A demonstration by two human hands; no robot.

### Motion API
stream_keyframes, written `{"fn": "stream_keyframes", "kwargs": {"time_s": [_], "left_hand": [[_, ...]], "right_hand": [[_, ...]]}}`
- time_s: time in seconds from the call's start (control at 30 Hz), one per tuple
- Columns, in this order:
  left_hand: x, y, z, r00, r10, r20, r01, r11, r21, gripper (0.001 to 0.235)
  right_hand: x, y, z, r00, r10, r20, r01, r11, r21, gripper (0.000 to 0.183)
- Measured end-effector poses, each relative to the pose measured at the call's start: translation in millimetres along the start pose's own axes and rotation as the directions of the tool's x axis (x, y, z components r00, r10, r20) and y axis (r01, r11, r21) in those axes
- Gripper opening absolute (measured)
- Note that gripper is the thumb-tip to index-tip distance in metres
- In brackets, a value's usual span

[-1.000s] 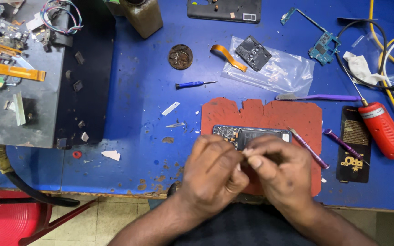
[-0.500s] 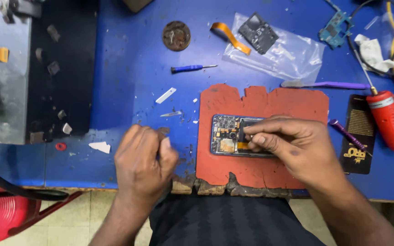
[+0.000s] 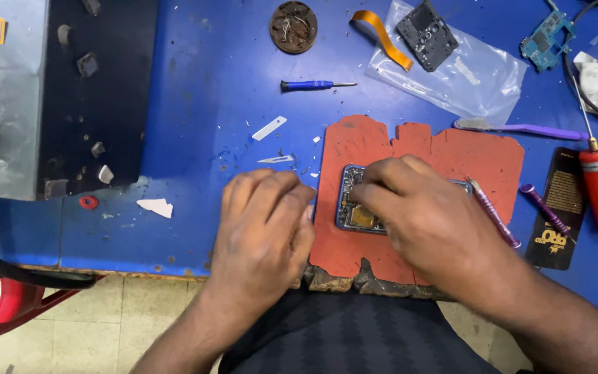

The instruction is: The person disassembles a smartphone, removes the battery and internal components, and reassembles the device. They use a screwdriver to remove screws and handle the motherboard, battery, and back cover.

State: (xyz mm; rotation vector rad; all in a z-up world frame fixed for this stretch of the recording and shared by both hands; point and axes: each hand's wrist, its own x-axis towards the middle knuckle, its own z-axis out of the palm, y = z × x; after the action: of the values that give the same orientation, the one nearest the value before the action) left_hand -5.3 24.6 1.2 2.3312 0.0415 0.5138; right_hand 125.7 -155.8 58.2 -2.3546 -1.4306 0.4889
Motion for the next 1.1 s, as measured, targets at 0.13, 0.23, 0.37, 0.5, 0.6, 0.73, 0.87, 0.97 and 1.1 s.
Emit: {"fn": "stream_keyframes", "kwargs": {"time_s": [0.13, 0.23, 0.37, 0.5, 0.6, 0.73, 0.87, 0.97, 1.1], "left_hand": [[2, 0, 3, 1.0, 0.003, 0.012, -0.002, 0.999, -0.039, 0.027], [1, -2, 2, 1.0, 0.0, 0.024, 0.002, 0.998, -0.057, 0.028], [1, -3, 2, 0.999, 0.007, 0.035, -0.004, 0.997, -0.079, 0.029], [3, -1, 5, 0.996, 0.023, 0.083, -0.015, 0.996, -0.093, 0.032], [5, 1, 9, 0.989, 0.05, 0.136, -0.037, 0.995, -0.094, 0.036], [5, 1, 13, 0.986, 0.058, 0.153, -0.045, 0.995, -0.083, 0.038], [4, 1, 15, 0.985, 0.059, 0.162, -0.046, 0.996, -0.081, 0.04], [3, 0, 15, 0.983, 0.056, 0.172, -0.041, 0.995, -0.089, 0.041], [3, 1, 15, 0.978, 0.032, 0.207, -0.015, 0.996, -0.083, 0.042]], "right_hand": [[1, -2, 5, 0.999, -0.034, -0.004, 0.034, 0.999, -0.038, 0.043], [-2, 1, 8, 0.994, -0.03, -0.1, 0.031, 1.0, 0.005, 0.04], [-9, 3, 10, 0.95, 0.141, -0.278, -0.15, 0.989, -0.011, 0.026], [-16, 1, 15, 0.929, 0.209, -0.306, -0.176, 0.976, 0.132, 0.019], [-15, -2, 24, 0.942, 0.146, -0.301, -0.124, 0.988, 0.092, 0.022], [-13, -1, 29, 0.952, 0.113, -0.283, -0.094, 0.992, 0.079, 0.025], [-13, -1, 29, 0.956, 0.074, -0.285, -0.067, 0.997, 0.034, 0.024], [-16, -2, 27, 0.955, 0.075, -0.288, -0.068, 0.997, 0.033, 0.025], [-23, -1, 24, 0.953, 0.048, -0.298, -0.045, 0.999, 0.015, 0.028]]}}
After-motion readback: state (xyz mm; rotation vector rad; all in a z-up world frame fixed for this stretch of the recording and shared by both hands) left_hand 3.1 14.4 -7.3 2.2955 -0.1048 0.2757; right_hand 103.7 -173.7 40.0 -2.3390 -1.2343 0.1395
